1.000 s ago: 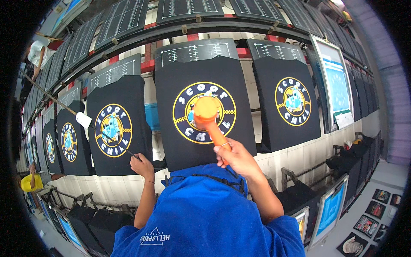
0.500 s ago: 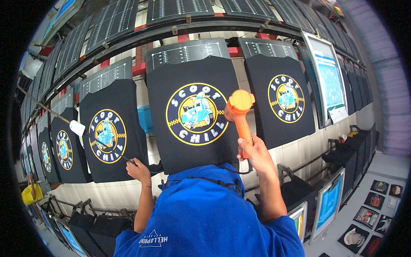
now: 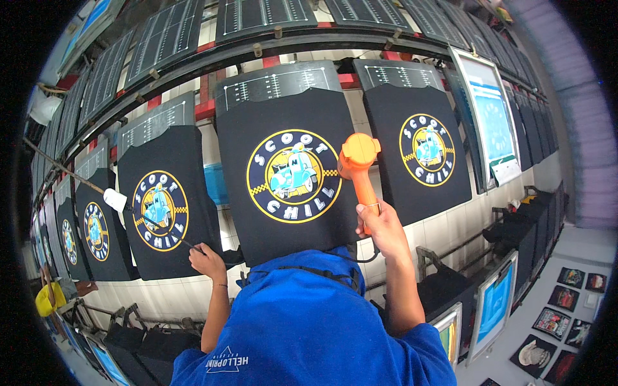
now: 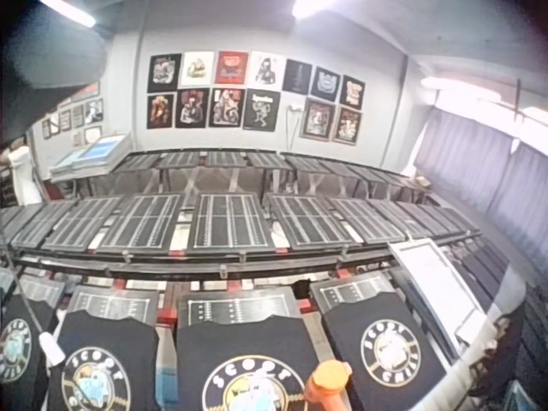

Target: The person uses a heat gun to dry ink on black t-shirts mounted on a rotary screen printing press, moving from one station to the next.

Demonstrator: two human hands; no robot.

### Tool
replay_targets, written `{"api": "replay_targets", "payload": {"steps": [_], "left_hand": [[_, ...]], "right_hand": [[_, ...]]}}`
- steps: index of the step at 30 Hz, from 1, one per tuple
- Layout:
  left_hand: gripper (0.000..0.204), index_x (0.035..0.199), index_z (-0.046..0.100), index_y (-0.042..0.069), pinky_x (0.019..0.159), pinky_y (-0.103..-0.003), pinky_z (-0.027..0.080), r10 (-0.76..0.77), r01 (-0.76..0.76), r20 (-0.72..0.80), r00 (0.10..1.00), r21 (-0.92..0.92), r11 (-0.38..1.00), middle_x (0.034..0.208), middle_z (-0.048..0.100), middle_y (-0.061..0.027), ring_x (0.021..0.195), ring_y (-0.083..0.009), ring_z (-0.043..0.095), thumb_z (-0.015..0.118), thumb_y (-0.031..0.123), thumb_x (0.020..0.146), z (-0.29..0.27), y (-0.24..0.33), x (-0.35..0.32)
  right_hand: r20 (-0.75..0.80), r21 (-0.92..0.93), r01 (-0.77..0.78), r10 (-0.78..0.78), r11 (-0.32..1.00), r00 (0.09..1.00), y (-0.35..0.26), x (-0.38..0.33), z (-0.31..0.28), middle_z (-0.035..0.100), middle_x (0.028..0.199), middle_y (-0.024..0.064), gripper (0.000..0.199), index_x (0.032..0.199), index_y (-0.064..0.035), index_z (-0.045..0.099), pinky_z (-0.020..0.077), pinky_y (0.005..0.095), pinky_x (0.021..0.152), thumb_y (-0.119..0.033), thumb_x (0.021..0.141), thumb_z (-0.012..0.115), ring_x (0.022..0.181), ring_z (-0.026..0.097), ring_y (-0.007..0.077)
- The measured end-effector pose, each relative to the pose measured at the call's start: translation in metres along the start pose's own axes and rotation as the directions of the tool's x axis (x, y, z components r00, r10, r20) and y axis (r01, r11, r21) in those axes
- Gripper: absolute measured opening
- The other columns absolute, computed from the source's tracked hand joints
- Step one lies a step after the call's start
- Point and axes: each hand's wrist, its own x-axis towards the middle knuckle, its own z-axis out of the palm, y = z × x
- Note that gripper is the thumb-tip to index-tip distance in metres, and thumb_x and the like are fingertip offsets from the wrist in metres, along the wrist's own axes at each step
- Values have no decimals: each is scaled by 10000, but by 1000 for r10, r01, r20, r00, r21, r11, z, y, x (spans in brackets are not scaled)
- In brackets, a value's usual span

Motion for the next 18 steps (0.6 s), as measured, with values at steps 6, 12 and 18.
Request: {"api": "replay_targets", "payload": {"steps": [6, 12, 18], "left_hand": [[270, 923, 598, -10, 816, -478, 387, 6, -5, -3, 1000, 5, 1000, 899, 598, -175, 921, -374, 542, 518, 246, 958, -2, 6, -1], [254, 892, 609, -9, 793, -469, 386, 25, -25, -59, 998, 8, 1000, 888, 586, -152, 909, -364, 536, 530, 227, 940, -1, 6, -2], [258, 915, 610, -17, 802, -474, 391, 16, -16, -86, 996, 10, 1000, 889, 590, -154, 911, -364, 542, 524, 224, 947, 2, 5, -2]], "right_hand": [[115, 92, -65, 54, 994, 992, -7, 11, -13, 568, 708, 19, 260, 1041, -26, 567, 473, 254, 530, -264, 956, 631, 582, 573, 110], [169, -11, -64, 65, 998, 983, -24, 21, -11, 580, 710, 14, 254, 926, -45, 562, 497, 244, 531, -280, 943, 659, 588, 597, 109], [340, -233, -131, 207, 964, 918, -65, 44, -36, 580, 716, 5, 305, 883, -63, 561, 511, 232, 539, -348, 942, 650, 599, 614, 95]]}}
